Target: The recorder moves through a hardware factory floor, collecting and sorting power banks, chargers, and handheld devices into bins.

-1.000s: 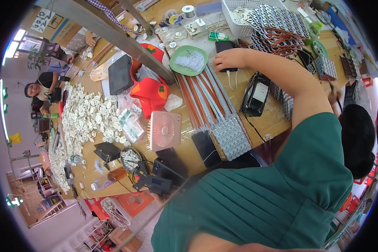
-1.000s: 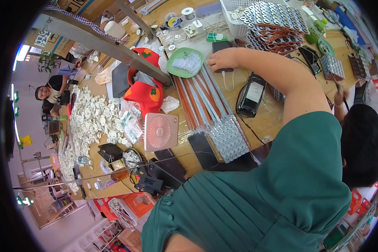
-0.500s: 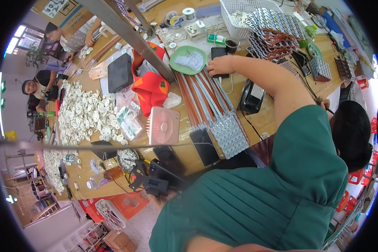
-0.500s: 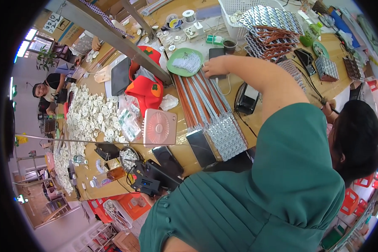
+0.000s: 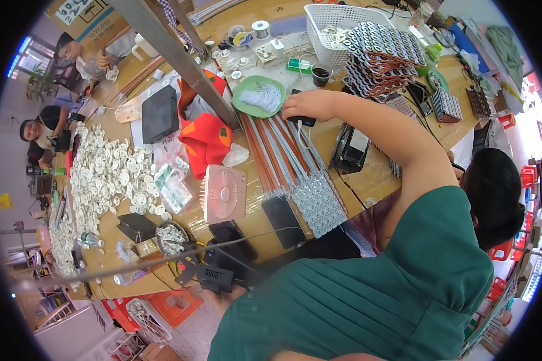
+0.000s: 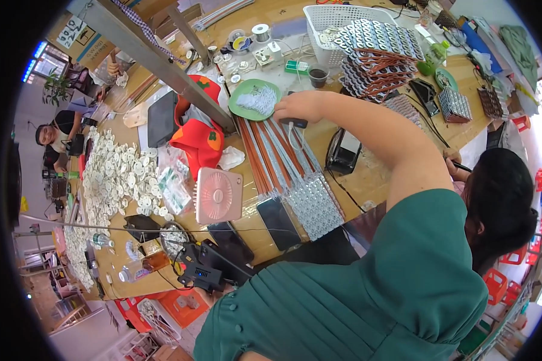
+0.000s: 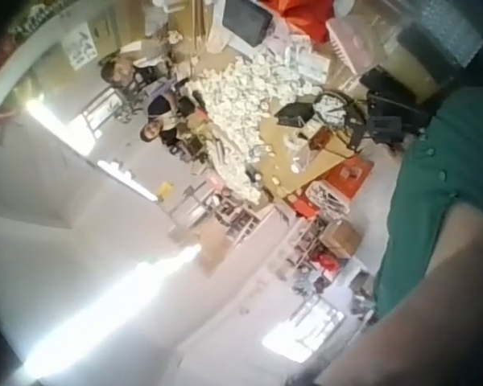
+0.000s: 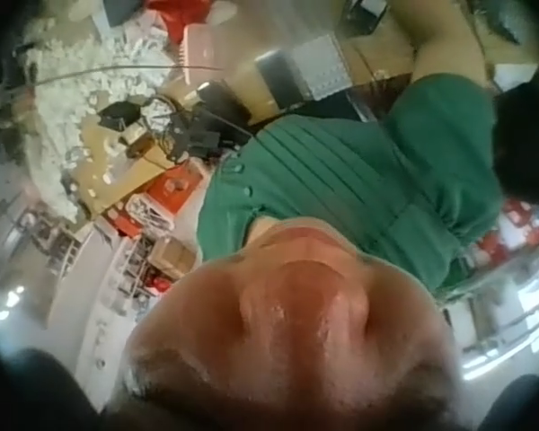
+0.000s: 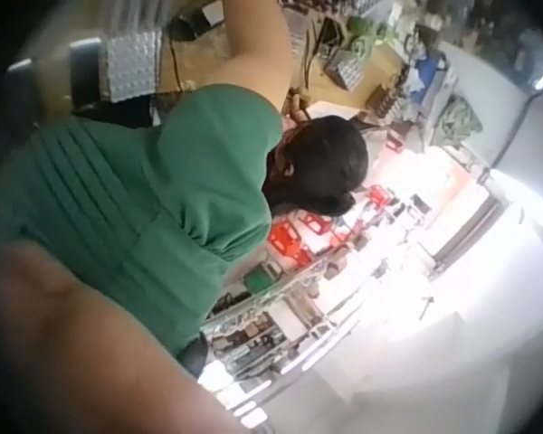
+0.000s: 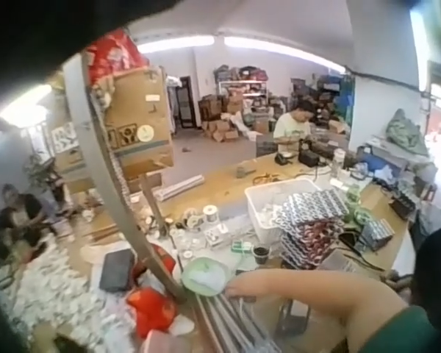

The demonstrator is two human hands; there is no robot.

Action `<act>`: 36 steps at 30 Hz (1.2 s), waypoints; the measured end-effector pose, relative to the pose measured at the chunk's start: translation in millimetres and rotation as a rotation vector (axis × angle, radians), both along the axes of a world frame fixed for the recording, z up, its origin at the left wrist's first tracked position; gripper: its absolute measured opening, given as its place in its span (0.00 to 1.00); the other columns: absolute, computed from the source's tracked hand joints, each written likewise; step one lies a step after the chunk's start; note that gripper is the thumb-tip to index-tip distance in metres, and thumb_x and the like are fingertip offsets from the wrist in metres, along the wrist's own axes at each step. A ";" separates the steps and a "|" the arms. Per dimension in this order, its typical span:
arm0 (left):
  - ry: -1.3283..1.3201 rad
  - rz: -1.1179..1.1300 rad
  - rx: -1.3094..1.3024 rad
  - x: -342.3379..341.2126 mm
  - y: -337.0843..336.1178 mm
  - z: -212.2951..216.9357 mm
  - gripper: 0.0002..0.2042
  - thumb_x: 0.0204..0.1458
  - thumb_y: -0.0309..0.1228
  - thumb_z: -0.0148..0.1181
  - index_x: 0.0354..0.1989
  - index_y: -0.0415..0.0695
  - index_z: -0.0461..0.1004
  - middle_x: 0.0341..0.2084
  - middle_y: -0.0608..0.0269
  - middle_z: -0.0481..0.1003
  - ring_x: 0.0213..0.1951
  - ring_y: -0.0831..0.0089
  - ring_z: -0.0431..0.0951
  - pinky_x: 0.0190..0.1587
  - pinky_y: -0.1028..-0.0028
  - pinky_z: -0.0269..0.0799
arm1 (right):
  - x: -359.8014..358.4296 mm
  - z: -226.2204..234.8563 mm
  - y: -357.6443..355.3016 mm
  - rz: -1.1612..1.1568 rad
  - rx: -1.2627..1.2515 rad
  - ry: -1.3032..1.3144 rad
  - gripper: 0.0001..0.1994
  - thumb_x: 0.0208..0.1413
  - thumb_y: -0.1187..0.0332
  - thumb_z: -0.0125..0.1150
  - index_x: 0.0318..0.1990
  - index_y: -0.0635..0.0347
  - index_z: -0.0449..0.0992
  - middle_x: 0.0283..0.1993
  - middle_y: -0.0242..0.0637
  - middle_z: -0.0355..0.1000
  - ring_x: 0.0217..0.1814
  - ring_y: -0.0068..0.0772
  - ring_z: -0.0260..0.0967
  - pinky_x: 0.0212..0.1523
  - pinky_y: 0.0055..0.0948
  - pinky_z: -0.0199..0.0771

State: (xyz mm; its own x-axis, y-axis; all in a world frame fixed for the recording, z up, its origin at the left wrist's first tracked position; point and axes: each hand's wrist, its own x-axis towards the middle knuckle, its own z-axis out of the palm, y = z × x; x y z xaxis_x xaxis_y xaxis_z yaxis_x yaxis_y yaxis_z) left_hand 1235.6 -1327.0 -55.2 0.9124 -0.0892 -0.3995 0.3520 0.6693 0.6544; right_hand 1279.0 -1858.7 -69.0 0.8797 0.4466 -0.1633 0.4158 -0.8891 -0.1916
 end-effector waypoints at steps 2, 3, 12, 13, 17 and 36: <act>-0.024 -0.006 0.002 2.0 2.3 -7.4 0.28 0.55 0.45 0.54 0.61 0.43 0.61 0.57 0.59 0.66 0.59 0.64 0.65 0.64 0.62 0.58 | -3.5 10.6 2.6 -0.141 0.133 0.016 0.30 0.34 0.78 0.64 0.51 0.53 0.65 0.51 0.40 0.64 0.55 0.47 0.62 0.54 0.40 0.66; -0.052 -0.014 0.009 2.6 4.6 -9.7 0.28 0.56 0.45 0.54 0.61 0.43 0.60 0.58 0.59 0.66 0.59 0.64 0.65 0.64 0.62 0.58 | -5.9 10.8 0.3 -0.142 0.136 0.023 0.30 0.34 0.78 0.64 0.51 0.53 0.65 0.51 0.40 0.64 0.55 0.47 0.62 0.54 0.40 0.66; -0.153 -0.134 -0.053 7.3 10.3 -23.3 0.28 0.56 0.47 0.53 0.61 0.45 0.61 0.58 0.61 0.66 0.59 0.64 0.65 0.63 0.62 0.57 | -31.6 66.1 -5.5 -0.528 0.731 -0.139 0.41 0.30 0.76 0.72 0.59 0.52 0.61 0.52 0.38 0.65 0.56 0.34 0.64 0.60 0.32 0.63; -0.207 -0.150 -0.074 9.6 2.6 -21.0 0.28 0.56 0.47 0.53 0.61 0.46 0.61 0.58 0.62 0.66 0.59 0.64 0.65 0.63 0.61 0.57 | -29.8 67.2 2.6 -0.533 0.725 -0.131 0.41 0.30 0.76 0.72 0.59 0.52 0.61 0.52 0.38 0.65 0.56 0.34 0.64 0.60 0.32 0.63; -0.049 -0.119 -0.120 5.1 8.5 -18.6 0.27 0.56 0.47 0.53 0.61 0.47 0.61 0.58 0.63 0.66 0.59 0.66 0.65 0.64 0.62 0.56 | -3.6 68.3 52.9 -0.428 0.327 -0.210 0.41 0.24 0.68 0.75 0.55 0.55 0.65 0.49 0.44 0.66 0.52 0.47 0.66 0.53 0.37 0.67; -0.056 -0.081 -0.066 3.0 26.5 -28.9 0.30 0.54 0.47 0.57 0.62 0.46 0.60 0.58 0.65 0.66 0.60 0.70 0.64 0.64 0.68 0.55 | 68.2 -48.1 144.4 -0.503 -0.148 -0.086 0.26 0.37 0.64 0.67 0.50 0.51 0.71 0.45 0.43 0.66 0.49 0.47 0.67 0.45 0.41 0.71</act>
State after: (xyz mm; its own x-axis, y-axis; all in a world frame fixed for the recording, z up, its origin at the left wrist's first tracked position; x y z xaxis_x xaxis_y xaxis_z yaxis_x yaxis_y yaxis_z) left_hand 1238.6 -1300.6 -84.1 0.9219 -0.1876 -0.3389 0.3704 0.6827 0.6299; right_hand 1347.2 -1714.3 -117.2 0.9923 -0.0565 -0.1102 -0.0604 -0.9976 -0.0327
